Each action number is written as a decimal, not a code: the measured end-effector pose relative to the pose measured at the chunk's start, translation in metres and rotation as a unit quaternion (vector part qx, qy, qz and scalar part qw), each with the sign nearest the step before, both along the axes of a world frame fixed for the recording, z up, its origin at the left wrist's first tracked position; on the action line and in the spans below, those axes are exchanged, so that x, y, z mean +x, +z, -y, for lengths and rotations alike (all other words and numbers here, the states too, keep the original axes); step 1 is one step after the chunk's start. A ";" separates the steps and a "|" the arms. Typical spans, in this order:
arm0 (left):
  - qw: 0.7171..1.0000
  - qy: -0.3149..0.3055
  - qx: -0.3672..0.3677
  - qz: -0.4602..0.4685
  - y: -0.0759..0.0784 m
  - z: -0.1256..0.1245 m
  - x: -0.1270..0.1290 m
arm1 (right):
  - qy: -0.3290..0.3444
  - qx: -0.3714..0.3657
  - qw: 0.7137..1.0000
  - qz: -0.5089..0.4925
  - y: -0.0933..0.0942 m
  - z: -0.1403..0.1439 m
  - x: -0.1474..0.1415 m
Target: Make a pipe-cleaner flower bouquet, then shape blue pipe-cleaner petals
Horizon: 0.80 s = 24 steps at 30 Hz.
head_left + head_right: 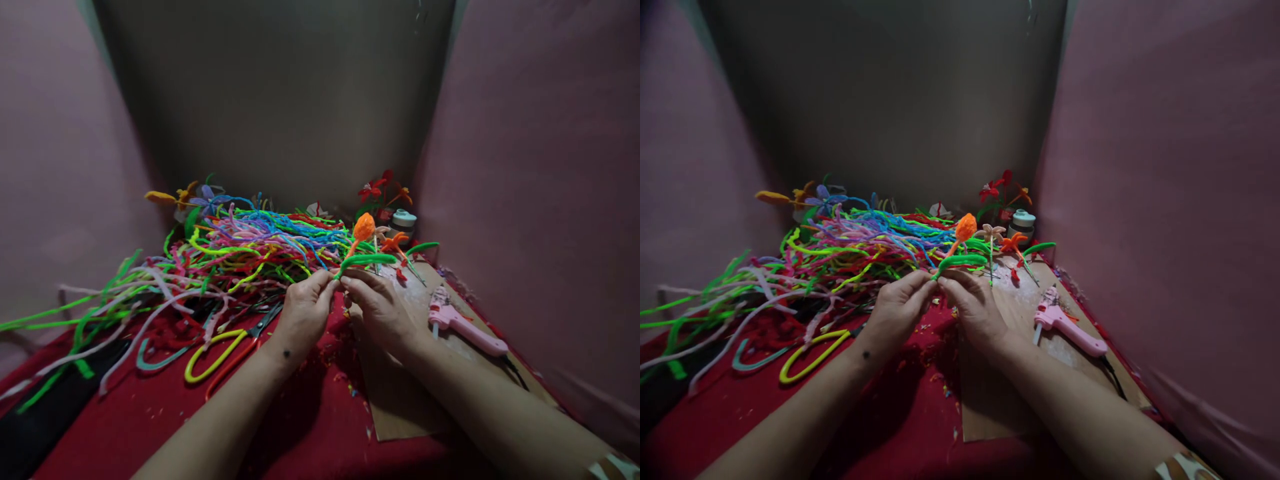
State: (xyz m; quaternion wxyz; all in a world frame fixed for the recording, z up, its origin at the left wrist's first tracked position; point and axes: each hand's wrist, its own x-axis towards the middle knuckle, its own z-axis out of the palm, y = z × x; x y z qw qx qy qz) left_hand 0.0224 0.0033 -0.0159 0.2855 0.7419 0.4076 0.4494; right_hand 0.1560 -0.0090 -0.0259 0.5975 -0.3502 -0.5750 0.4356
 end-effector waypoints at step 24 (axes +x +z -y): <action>0.843 -0.255 -0.380 0.283 0.000 -0.010 -0.009 | 0.081 -0.158 0.965 -0.193 -0.001 -0.009 -0.004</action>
